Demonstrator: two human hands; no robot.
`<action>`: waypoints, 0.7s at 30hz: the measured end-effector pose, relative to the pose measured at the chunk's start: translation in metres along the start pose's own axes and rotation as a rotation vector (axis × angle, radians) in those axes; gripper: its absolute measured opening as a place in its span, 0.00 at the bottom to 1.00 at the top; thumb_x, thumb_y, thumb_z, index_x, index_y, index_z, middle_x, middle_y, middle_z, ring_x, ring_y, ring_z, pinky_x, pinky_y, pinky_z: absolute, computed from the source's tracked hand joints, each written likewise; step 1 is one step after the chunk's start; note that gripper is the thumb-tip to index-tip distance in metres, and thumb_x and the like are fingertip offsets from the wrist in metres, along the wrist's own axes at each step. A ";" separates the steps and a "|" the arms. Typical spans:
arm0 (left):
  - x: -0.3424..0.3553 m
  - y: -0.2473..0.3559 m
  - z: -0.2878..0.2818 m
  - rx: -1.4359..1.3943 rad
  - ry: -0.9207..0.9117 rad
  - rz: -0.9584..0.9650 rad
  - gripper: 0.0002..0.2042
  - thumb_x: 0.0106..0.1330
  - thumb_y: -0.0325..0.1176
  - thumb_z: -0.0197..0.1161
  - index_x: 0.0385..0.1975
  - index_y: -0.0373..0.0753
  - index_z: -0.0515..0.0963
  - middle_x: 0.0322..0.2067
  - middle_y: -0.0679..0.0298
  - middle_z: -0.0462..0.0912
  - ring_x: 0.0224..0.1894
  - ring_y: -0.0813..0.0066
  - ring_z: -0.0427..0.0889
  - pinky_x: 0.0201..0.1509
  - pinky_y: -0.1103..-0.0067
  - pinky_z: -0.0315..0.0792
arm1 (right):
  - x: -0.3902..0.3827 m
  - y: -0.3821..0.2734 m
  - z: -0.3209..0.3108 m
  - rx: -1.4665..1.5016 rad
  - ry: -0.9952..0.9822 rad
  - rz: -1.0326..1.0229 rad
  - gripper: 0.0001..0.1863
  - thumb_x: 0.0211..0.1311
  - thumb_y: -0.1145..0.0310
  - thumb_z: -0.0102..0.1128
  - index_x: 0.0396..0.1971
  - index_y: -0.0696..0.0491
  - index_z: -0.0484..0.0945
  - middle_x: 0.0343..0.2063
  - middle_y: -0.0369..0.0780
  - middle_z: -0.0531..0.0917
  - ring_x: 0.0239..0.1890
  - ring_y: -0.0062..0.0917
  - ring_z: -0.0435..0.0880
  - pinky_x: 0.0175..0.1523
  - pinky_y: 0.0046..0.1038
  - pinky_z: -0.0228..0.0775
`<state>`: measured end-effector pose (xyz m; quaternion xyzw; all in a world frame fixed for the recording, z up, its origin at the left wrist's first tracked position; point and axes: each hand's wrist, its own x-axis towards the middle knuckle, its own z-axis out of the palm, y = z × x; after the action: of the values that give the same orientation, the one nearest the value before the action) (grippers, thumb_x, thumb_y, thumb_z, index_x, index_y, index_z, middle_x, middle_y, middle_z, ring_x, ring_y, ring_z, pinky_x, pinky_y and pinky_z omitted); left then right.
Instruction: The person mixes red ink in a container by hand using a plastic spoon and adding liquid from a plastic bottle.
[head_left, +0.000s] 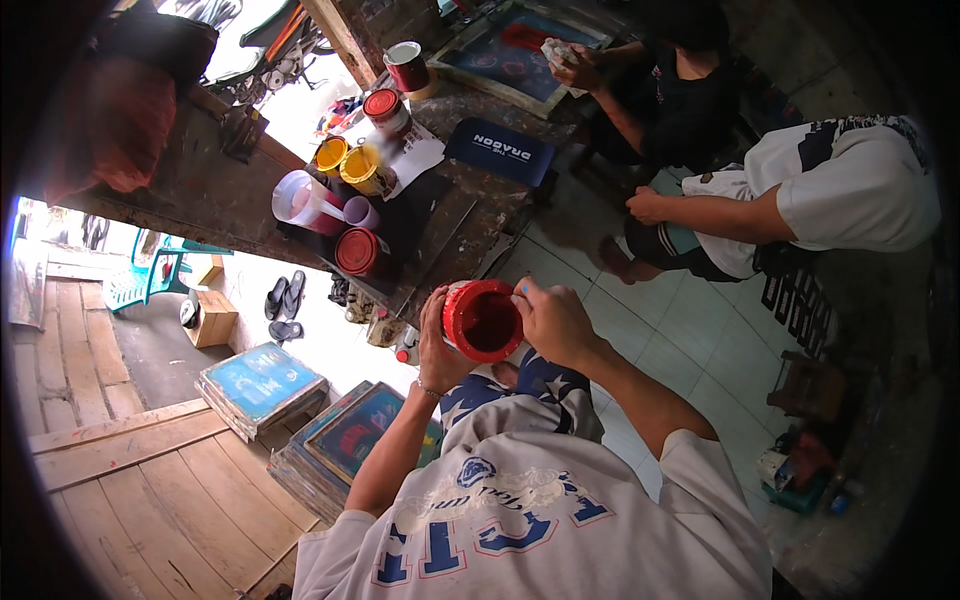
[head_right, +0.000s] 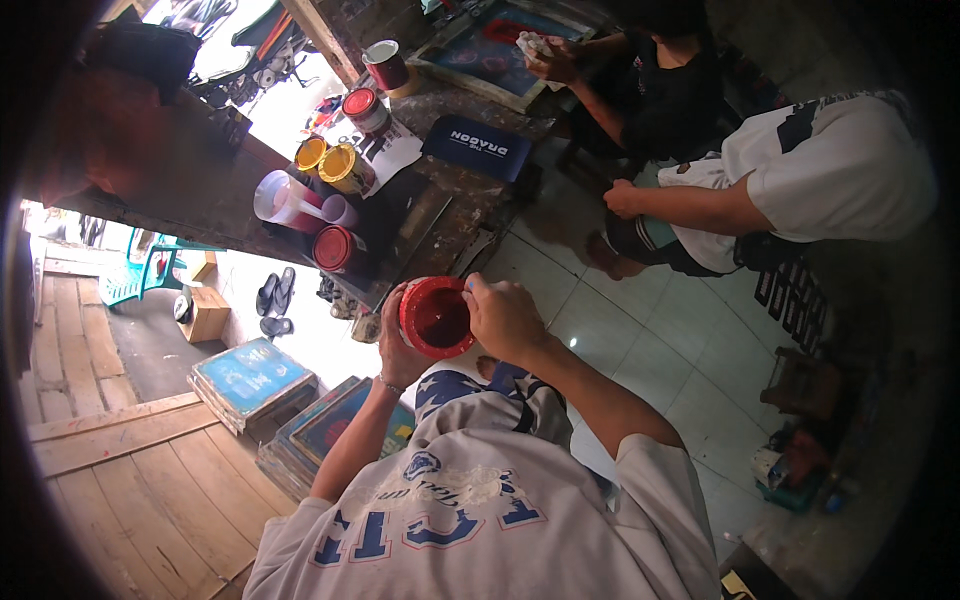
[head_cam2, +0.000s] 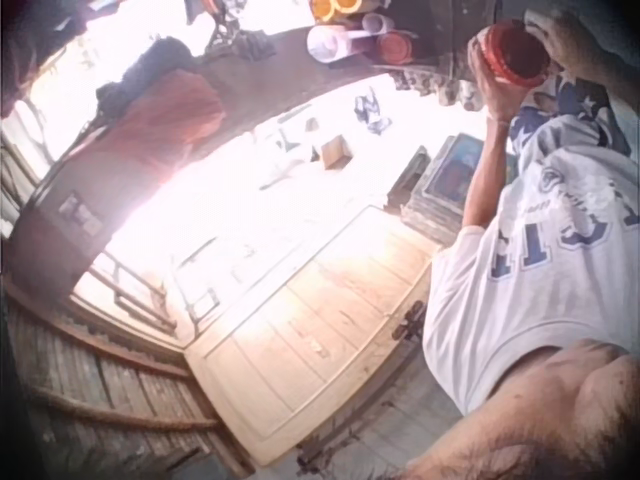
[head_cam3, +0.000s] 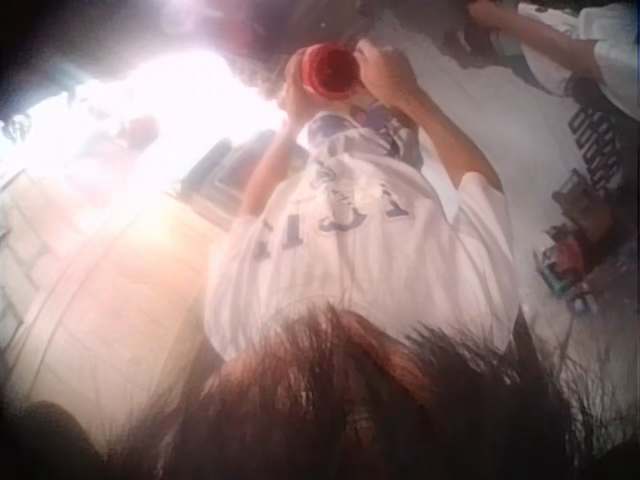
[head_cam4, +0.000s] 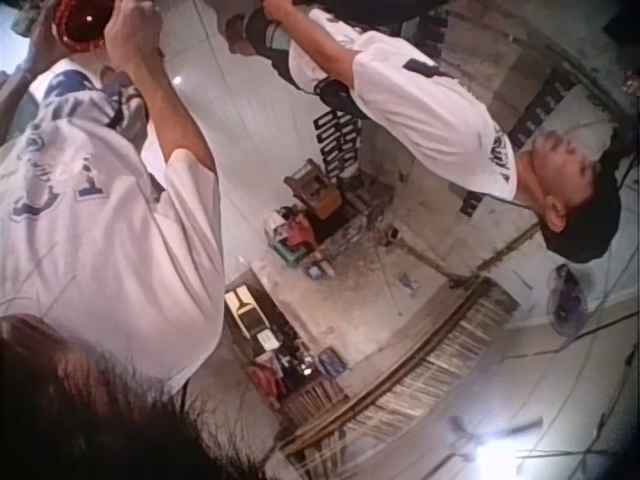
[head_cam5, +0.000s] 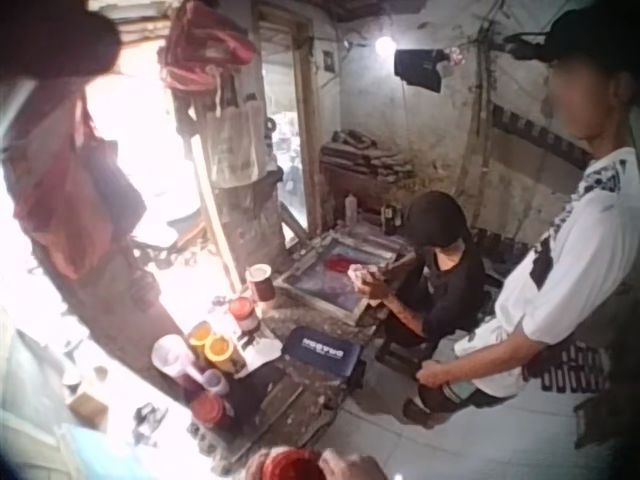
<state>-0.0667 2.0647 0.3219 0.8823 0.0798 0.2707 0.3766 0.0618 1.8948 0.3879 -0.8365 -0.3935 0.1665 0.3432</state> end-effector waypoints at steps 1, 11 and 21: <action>0.002 0.001 0.000 -0.003 -0.007 -0.021 0.55 0.36 0.39 0.88 0.67 0.38 0.58 0.63 0.48 0.71 0.65 0.48 0.72 0.69 0.60 0.68 | -0.001 0.000 0.001 -0.078 -0.022 0.017 0.08 0.66 0.68 0.60 0.33 0.57 0.78 0.21 0.52 0.83 0.27 0.49 0.85 0.32 0.43 0.75; 0.003 -0.008 0.016 -0.051 -0.022 -0.030 0.57 0.34 0.42 0.88 0.67 0.38 0.58 0.63 0.50 0.69 0.66 0.49 0.70 0.68 0.60 0.67 | 0.000 -0.005 -0.007 -0.038 -0.151 -0.161 0.08 0.68 0.67 0.55 0.32 0.55 0.76 0.23 0.52 0.84 0.30 0.50 0.85 0.35 0.49 0.77; 0.005 -0.007 0.017 -0.100 0.020 -0.038 0.56 0.33 0.42 0.89 0.66 0.39 0.60 0.64 0.49 0.69 0.67 0.48 0.70 0.69 0.61 0.67 | 0.024 0.000 -0.027 0.006 0.079 -0.035 0.07 0.64 0.68 0.62 0.31 0.56 0.78 0.19 0.51 0.81 0.26 0.49 0.83 0.30 0.45 0.73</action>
<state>-0.0525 2.0608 0.3097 0.8579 0.0868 0.2761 0.4246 0.0914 1.9019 0.4069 -0.8344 -0.3935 0.1285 0.3639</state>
